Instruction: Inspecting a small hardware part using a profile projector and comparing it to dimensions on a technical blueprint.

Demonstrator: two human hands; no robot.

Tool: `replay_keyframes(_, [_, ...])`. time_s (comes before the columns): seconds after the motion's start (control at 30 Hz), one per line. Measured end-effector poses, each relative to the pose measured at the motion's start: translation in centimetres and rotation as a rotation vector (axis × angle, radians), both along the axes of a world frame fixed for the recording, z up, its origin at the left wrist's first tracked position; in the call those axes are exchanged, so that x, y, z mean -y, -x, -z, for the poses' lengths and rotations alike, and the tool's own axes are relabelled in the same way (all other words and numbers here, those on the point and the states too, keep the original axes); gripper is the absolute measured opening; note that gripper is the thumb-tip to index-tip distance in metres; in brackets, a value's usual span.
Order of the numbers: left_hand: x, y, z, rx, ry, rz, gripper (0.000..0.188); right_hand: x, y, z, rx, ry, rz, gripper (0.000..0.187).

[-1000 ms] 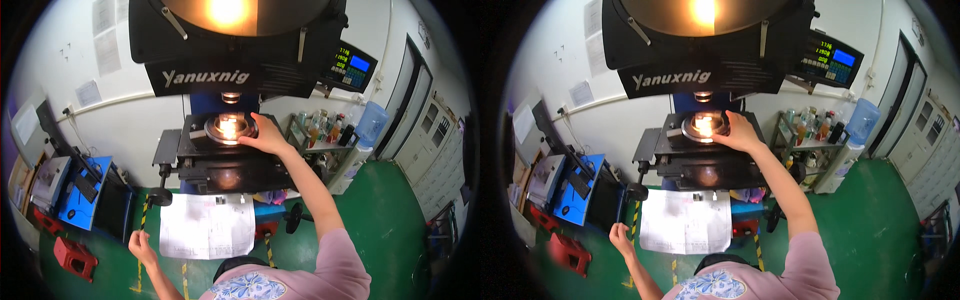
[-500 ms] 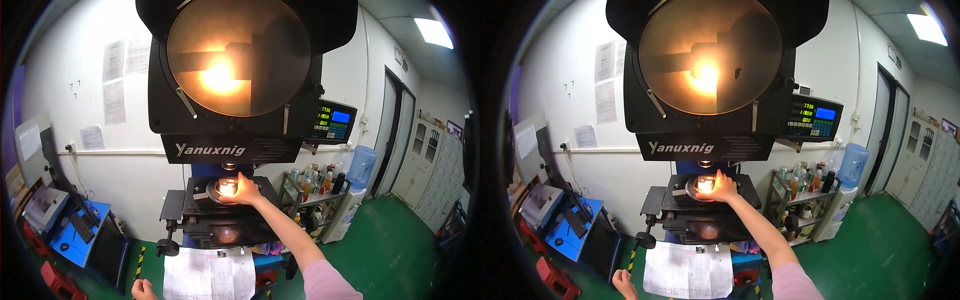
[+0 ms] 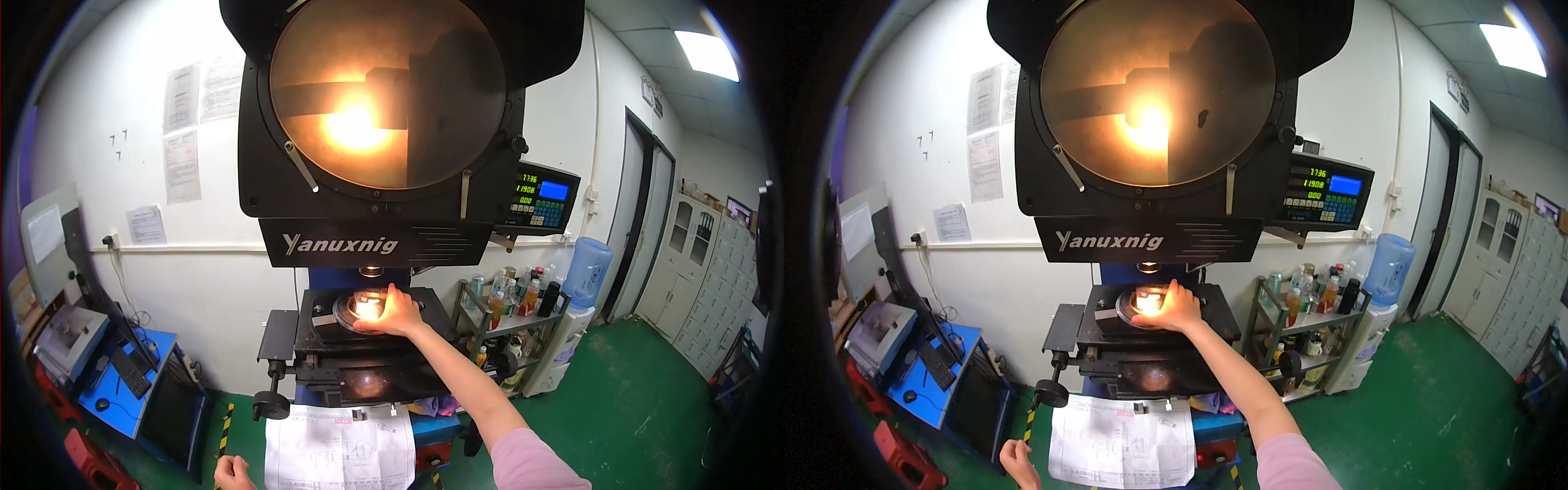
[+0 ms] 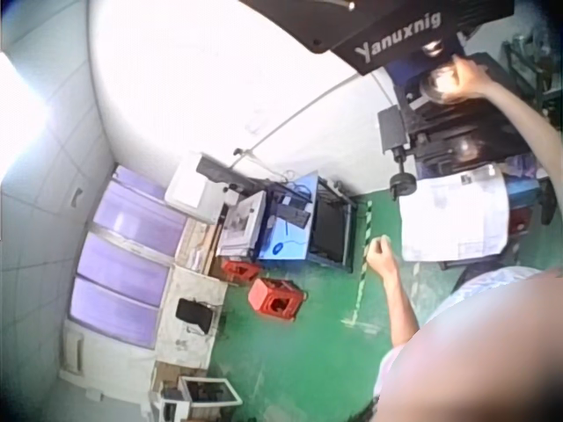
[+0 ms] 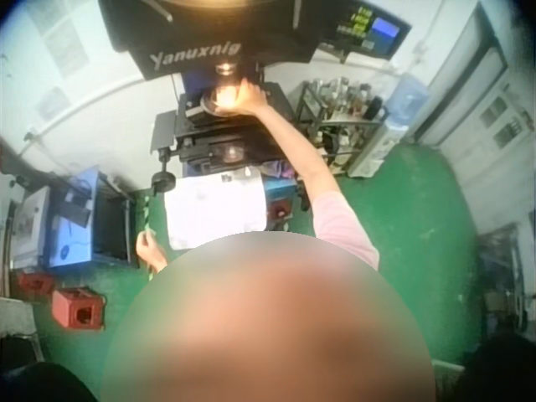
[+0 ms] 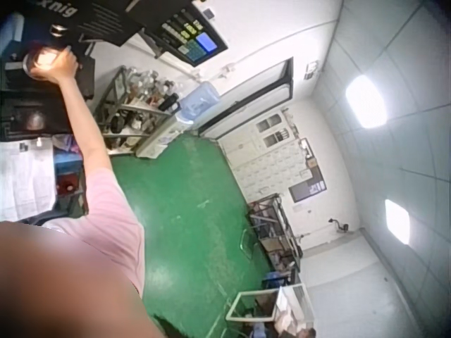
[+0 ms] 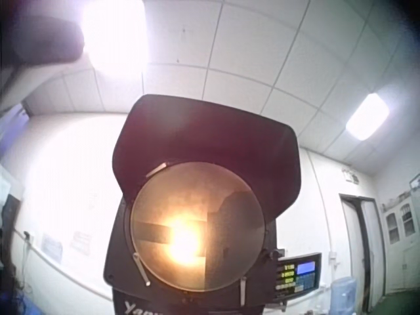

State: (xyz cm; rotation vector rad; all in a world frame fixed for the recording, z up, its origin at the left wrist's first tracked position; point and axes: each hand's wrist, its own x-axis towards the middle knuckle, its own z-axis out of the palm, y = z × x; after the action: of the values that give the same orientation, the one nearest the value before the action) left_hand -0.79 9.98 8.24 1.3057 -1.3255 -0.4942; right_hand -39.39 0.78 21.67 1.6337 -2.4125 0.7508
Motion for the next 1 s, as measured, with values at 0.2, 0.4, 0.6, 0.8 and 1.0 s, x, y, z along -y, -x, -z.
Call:
replay_keyframes(0.2, [0.14, -0.04, 0.19, -0.008, -0.020, -0.002, 0.015, 0.06, -0.01, 0.05, -0.014, 0.017, 0.004, 0.108])
replay_keyframes(0.4, [0.07, 0.04, 0.14, -0.020, -0.030, 0.011, 0.015, -0.05, -0.07, -0.06, -0.015, 0.010, 0.000, 0.108])
replay_keyframes(0.6, [-0.01, 0.07, 0.10, -0.011, -0.030, 0.010, 0.015, -0.17, -0.12, -0.28, 0.008, -0.007, -0.017, 0.107])
replay_keyframes(0.8, [0.09, -0.03, 0.42, 0.008, -0.032, -0.006, 0.014, -0.04, 0.03, -0.17, 0.001, -0.017, -0.027, 0.111])
replay_keyframes(1.0, [-0.14, -0.09, 0.35, 0.010, -0.031, -0.016, 0.013, 0.07, 0.35, -0.35, 0.017, -0.047, -0.051, 0.119])
